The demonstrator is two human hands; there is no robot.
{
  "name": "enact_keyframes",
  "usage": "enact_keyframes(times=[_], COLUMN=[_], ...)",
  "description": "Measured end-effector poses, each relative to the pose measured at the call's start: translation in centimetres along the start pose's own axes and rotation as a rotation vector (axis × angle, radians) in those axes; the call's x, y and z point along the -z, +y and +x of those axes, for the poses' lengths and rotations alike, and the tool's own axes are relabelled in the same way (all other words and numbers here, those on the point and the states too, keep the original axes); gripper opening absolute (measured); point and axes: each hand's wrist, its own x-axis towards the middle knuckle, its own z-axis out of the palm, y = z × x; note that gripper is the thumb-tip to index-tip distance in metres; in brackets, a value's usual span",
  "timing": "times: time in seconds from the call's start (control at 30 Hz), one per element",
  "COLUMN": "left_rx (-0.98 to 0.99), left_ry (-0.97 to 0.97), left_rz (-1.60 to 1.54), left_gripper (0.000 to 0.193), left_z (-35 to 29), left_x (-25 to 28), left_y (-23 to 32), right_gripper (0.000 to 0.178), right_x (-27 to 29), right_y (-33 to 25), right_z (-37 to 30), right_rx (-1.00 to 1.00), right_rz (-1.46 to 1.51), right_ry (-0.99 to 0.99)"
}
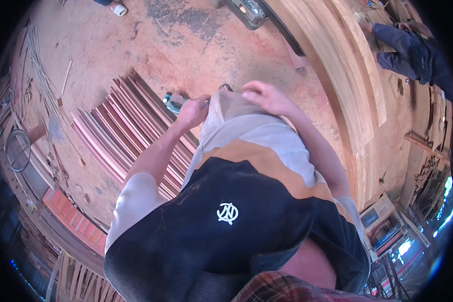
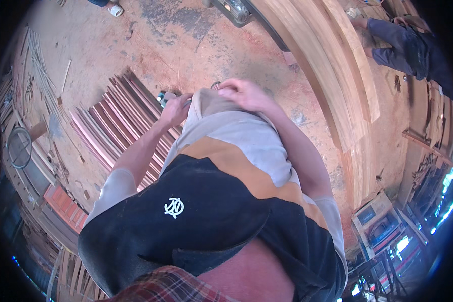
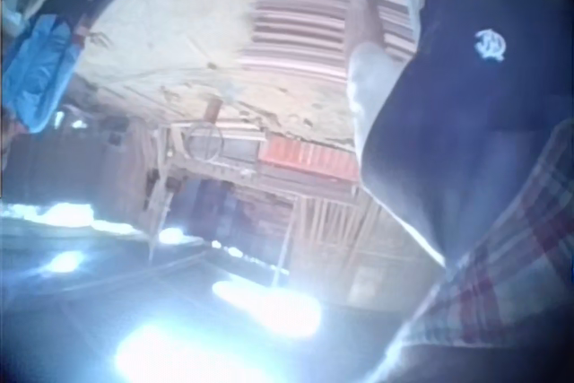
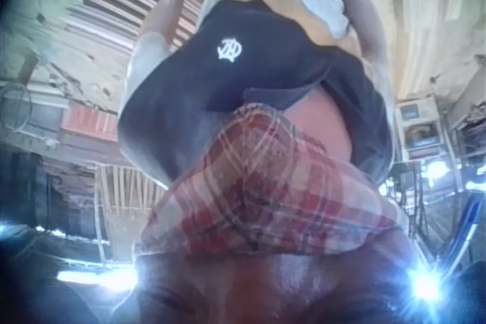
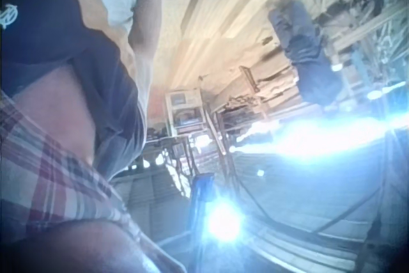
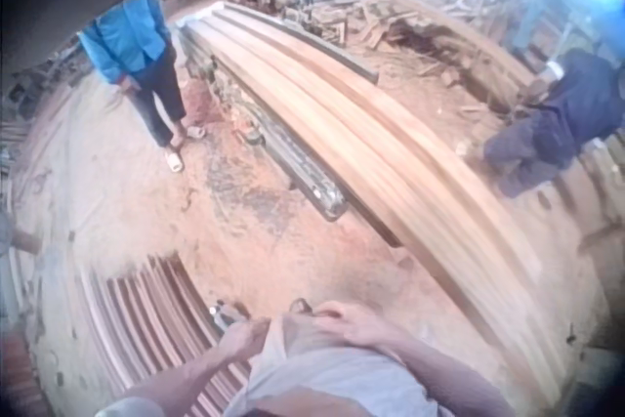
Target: The person uses a speed square and a blue marker to draw lines on long wooden planks. They repeatedly position the square, mark the wood, and reposition the planks to continue marking.
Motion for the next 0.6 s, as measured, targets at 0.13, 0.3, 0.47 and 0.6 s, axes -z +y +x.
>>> enact_keyframes(times=[0.13, 0.3, 0.47, 0.6], left_rx=[0.092, 0.231, 0.113, -0.078], left_ry=[0.016, -0.013, 0.072, -0.035], left_rz=[-0.105, -0.358, -0.119, -0.158], left_gripper=[0.031, 0.020, 0.027, 0.032], left_z=[-1.7, -4.9, -2.6, -1.5], left_x=[0.4, 1.4, -2.1, -1.6], left_y=[0.8, 0.1, -0.9, -3.9], right_gripper=[0.064, 0.077, 0.075, 0.050], right_x=[-2.5, -4.9, -6.3, -2.8], right_y=[0.2, 1.6, 0.8, 2.2], right_z=[2.7, 6.5, 7.8, 4.5], right_rx=[0.040, -0.044, 0.116, 0.110], right_rz=[-0.121, -0.190, -0.344, 0.013], right_ry=[-0.152, -0.249, -0.352, 0.093])
